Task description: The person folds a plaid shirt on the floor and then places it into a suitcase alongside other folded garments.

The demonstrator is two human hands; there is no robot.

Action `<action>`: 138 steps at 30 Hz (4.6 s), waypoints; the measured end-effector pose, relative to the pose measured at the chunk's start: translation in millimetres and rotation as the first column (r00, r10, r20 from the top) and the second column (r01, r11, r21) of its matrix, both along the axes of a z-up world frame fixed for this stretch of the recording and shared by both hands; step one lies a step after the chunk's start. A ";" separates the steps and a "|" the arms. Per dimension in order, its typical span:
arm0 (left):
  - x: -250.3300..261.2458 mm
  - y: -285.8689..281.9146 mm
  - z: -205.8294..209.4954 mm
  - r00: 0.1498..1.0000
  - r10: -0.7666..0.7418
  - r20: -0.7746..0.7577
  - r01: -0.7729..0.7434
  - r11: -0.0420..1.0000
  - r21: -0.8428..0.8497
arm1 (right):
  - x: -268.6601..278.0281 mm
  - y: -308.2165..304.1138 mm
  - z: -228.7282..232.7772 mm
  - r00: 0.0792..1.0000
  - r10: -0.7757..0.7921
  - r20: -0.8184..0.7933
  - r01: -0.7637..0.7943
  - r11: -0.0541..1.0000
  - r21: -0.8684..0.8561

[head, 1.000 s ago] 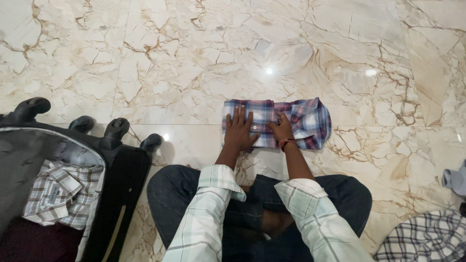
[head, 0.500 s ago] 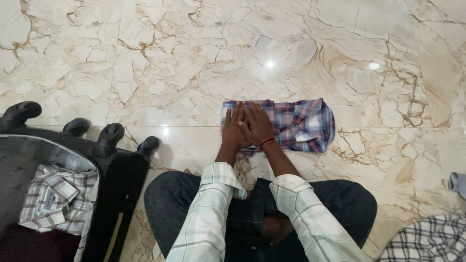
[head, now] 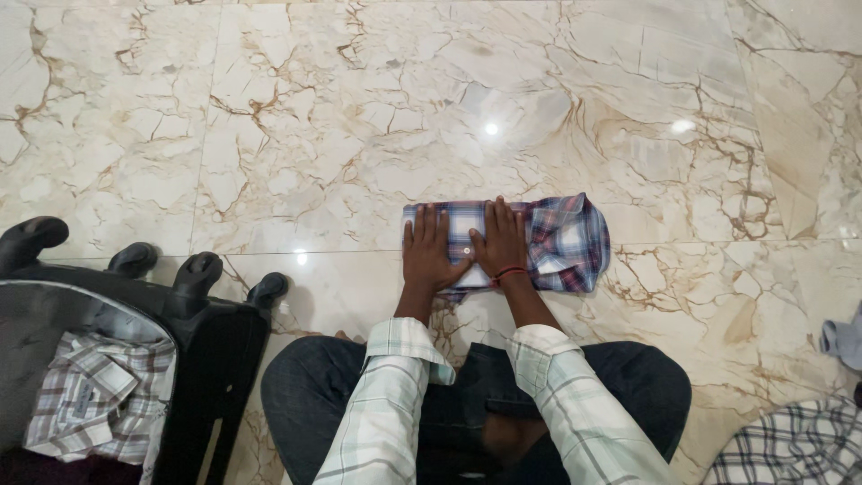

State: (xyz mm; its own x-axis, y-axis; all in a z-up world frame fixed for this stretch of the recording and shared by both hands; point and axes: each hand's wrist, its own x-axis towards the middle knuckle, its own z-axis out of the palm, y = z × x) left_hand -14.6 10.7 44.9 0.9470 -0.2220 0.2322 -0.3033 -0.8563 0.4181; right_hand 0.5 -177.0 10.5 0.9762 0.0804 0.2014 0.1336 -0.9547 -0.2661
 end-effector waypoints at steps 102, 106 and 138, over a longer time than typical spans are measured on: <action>5.1 -6.3 -11.1 0.974 -0.218 -0.055 0.212 0.972 -0.100 | -27.0 45.3 47.7 0.982 0.128 0.135 -0.161 0.949 0.272; 0.8 4.1 -20.1 0.985 -0.172 0.005 0.171 0.975 -0.142 | -17.2 40.8 34.6 0.990 0.135 0.043 -0.140 0.976 0.168; -21.4 -36.4 31.2 0.863 0.116 -0.492 -0.385 0.781 -0.492 | -54.2 2.8 5.2 0.998 -0.060 0.029 0.061 0.996 -0.059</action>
